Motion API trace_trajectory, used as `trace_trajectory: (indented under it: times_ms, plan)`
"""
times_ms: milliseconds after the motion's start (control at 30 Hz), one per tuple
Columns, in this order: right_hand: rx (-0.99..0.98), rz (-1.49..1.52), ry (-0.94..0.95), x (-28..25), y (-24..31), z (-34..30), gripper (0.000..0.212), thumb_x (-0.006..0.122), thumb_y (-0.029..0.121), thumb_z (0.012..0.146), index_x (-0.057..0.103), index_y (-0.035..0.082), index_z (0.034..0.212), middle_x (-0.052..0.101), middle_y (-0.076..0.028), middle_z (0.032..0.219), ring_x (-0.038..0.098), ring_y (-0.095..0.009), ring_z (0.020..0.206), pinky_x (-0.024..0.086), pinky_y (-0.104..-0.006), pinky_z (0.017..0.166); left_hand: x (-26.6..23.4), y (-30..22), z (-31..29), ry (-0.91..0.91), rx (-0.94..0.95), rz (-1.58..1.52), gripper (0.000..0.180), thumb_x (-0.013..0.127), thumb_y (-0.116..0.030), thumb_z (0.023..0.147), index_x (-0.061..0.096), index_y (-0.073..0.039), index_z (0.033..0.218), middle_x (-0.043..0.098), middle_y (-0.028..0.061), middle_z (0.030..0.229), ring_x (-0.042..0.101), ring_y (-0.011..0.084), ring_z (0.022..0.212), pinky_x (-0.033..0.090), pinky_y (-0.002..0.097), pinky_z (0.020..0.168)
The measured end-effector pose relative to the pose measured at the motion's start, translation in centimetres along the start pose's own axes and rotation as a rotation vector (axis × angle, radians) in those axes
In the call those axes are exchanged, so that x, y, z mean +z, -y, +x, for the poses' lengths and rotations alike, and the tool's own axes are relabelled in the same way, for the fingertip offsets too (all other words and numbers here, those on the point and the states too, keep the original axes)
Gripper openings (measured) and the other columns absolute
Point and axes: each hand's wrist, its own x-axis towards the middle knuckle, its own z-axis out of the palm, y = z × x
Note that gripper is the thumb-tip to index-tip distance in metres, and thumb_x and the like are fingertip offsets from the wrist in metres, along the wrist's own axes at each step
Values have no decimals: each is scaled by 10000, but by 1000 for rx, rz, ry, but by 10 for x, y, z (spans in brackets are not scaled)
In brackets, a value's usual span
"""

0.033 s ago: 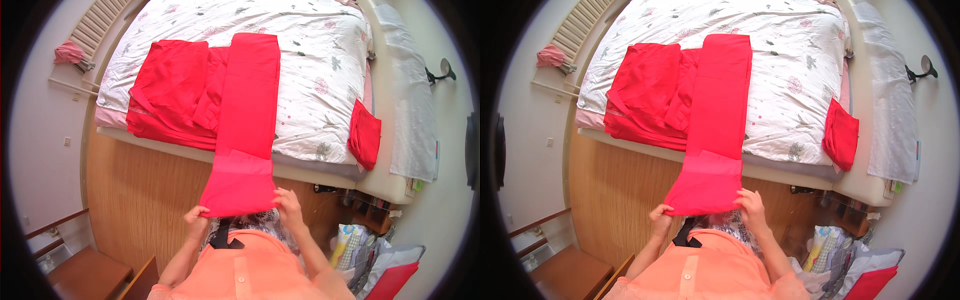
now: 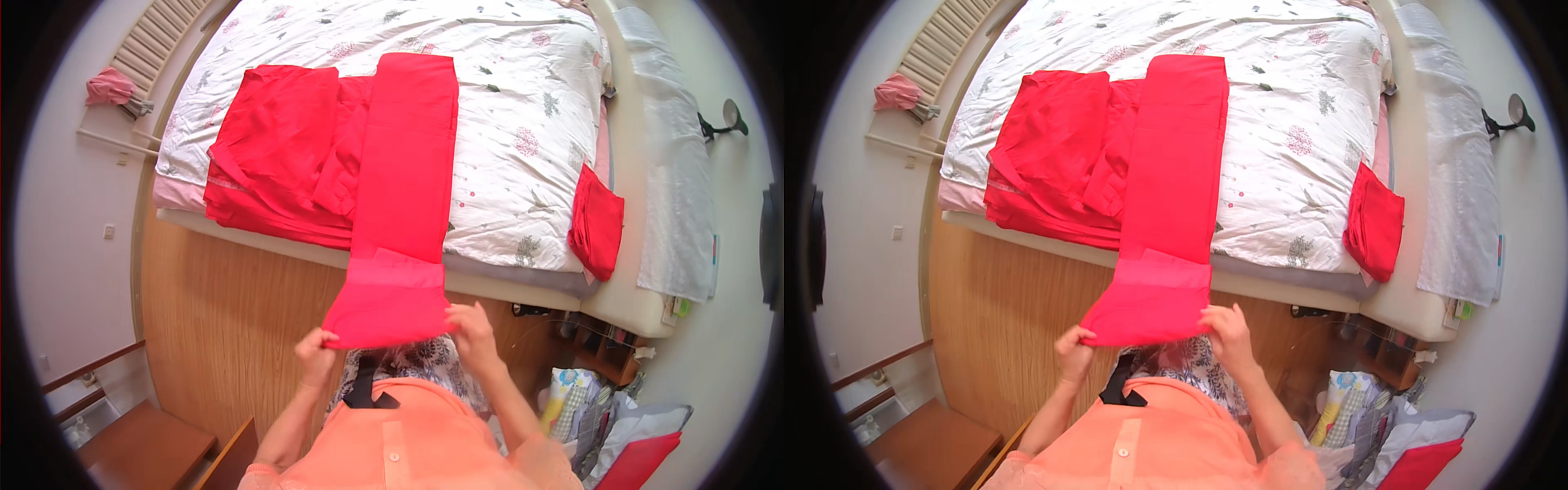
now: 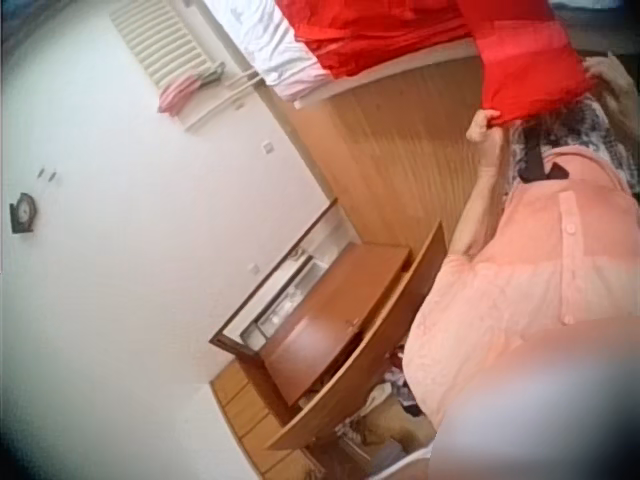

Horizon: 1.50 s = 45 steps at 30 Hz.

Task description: Folding red laundry items on a bed and storing them in a cupboard.

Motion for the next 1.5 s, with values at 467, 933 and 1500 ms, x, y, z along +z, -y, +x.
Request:
trace_trajectory:
  times_ms: [467,933,1500]
  plan:
    - [654,421,-26,113,-218,162,499,625,285,701,428,-46,1016,519,-137,913,516,-191,811,423,-296,719,127,153,220,-29,-487,-106,513,666,-204,679,401,5,1066,469,112,1014,451,161,944,386,274,782]
    - [665,587,-148,122,-164,101,425,625,258,710,474,-8,1006,548,-99,891,499,-124,804,406,-256,708,130,123,167,164,-453,-356,363,614,-267,729,496,9,935,546,48,867,493,101,782,398,235,714]
    - [903,1036,-158,-28,-26,63,243,552,68,697,487,-5,920,517,-66,894,512,-125,763,421,-256,705,48,-56,90,58,-551,-665,309,527,-39,742,411,1,1025,532,84,886,535,133,741,465,273,665]
